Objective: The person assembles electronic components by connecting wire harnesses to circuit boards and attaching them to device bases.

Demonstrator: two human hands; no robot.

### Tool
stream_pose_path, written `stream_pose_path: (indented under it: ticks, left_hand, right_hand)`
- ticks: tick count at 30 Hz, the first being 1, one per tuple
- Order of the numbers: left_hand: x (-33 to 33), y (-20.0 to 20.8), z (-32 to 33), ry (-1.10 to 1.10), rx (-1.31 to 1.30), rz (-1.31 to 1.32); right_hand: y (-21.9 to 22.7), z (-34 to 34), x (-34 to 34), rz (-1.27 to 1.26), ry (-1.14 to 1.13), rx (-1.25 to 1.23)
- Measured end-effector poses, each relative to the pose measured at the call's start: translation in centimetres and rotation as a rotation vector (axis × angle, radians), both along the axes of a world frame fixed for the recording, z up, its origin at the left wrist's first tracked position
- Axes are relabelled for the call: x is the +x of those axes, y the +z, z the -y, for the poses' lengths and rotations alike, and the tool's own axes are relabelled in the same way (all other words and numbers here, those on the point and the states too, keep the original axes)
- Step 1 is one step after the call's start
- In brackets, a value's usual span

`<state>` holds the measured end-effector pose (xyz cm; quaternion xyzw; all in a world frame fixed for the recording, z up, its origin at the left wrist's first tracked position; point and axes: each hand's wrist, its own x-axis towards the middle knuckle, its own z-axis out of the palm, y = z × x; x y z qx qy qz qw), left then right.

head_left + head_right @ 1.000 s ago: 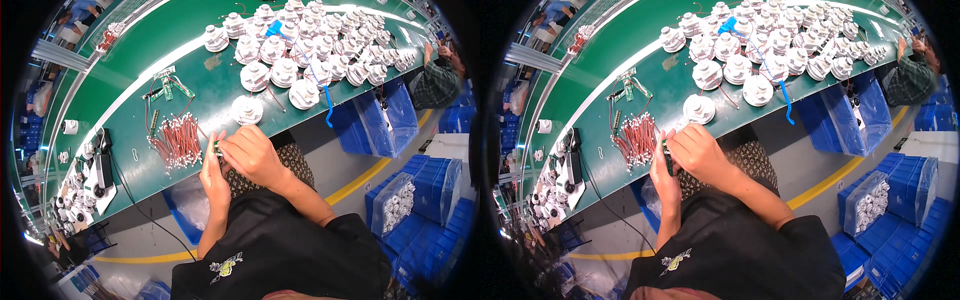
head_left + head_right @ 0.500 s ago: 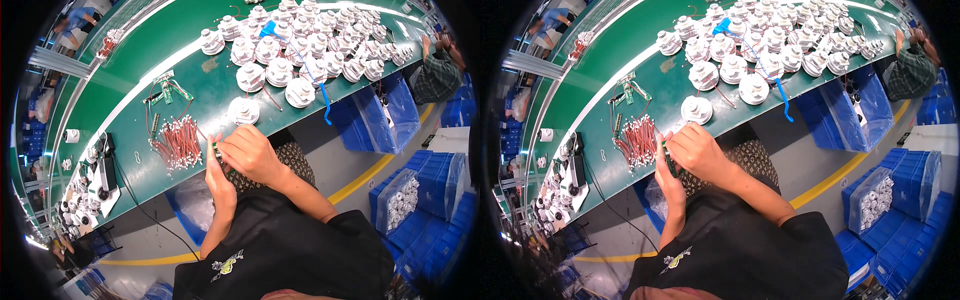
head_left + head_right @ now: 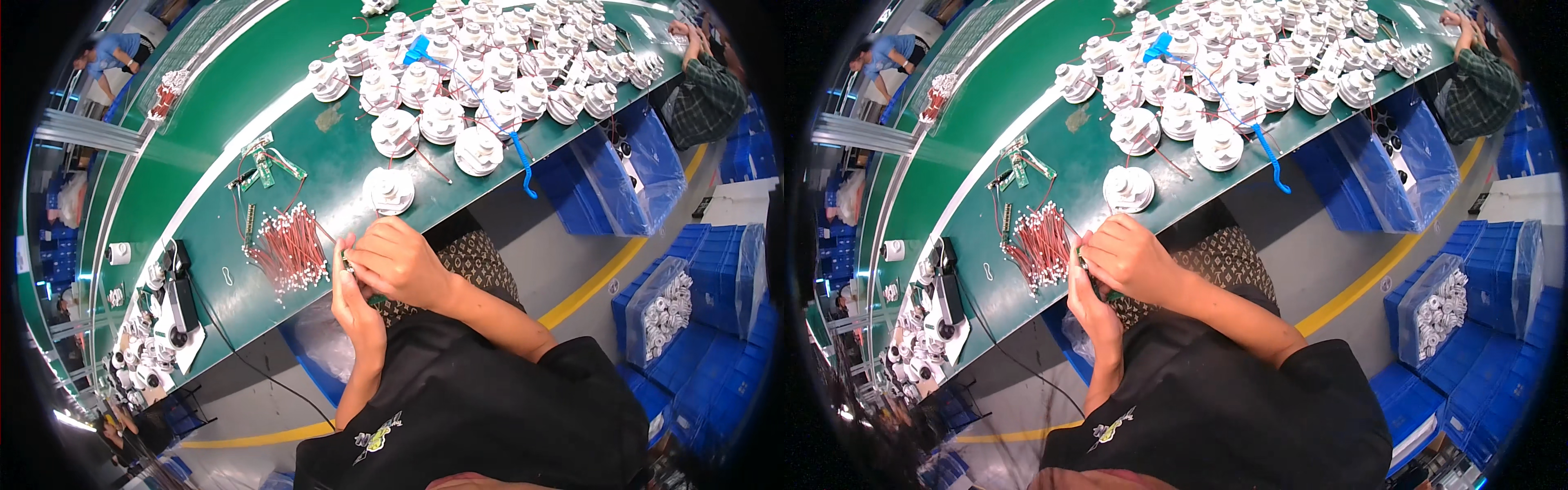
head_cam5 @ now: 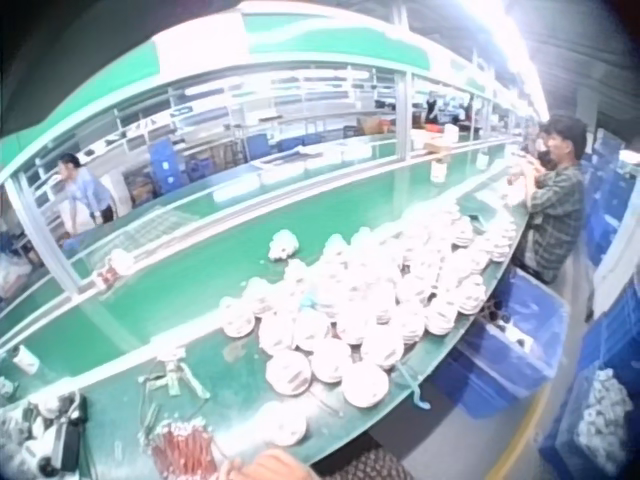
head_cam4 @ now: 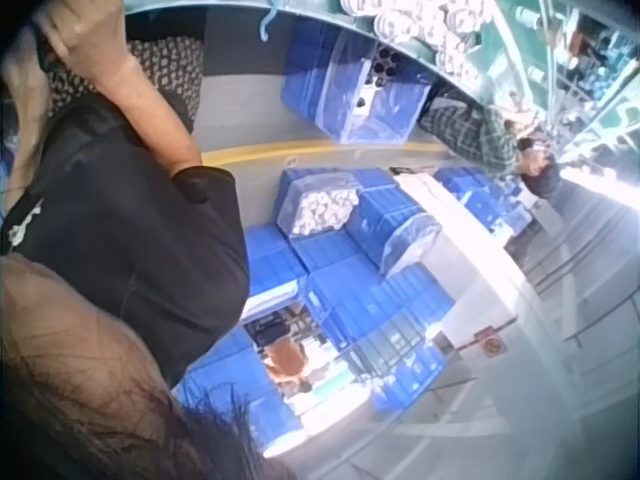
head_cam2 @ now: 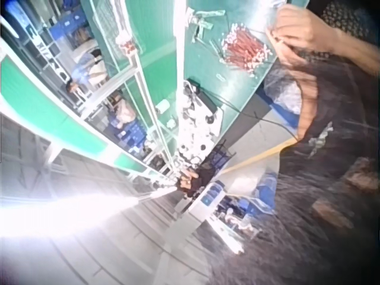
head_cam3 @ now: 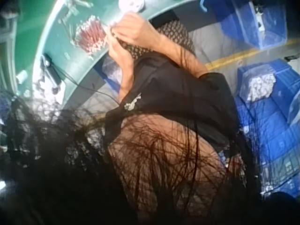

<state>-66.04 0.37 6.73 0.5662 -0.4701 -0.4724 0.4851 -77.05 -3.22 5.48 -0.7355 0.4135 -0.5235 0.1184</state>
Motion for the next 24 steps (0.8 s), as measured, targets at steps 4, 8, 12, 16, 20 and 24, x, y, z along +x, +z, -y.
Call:
stream_pose_path:
  ticks: [4, 8, 12, 16, 20, 24]
  left_hand:
    - [0.2, -0.8, 0.8, 0.008, 0.102, -0.16]
    - [1.7, -1.6, 2.0, -0.063, 0.205, -0.602]
    - [2.5, -1.8, 2.0, -0.14, 0.298, -0.649]
    - [3.0, -2.0, 1.7, -0.159, 0.409, -0.729]
    - [3.6, -2.2, 1.5, -0.118, 0.472, -0.883]
    - [4.0, -2.3, 1.6, -0.124, 0.492, -0.973]
  right_hand:
    - [0.0, 0.2, -0.3, -0.029, -0.027, 0.009]
    - [1.4, 0.9, -1.7, 0.059, -0.119, -0.032]
    - [1.3, 2.7, -5.8, 0.002, -0.391, 0.194]
    - [0.1, 5.1, -5.6, 0.076, -0.346, 0.474]
    - [-0.7, 6.0, -5.7, 0.223, -0.29, 0.616]
    - [-1.4, 6.5, -5.3, 0.22, -0.245, 0.536]
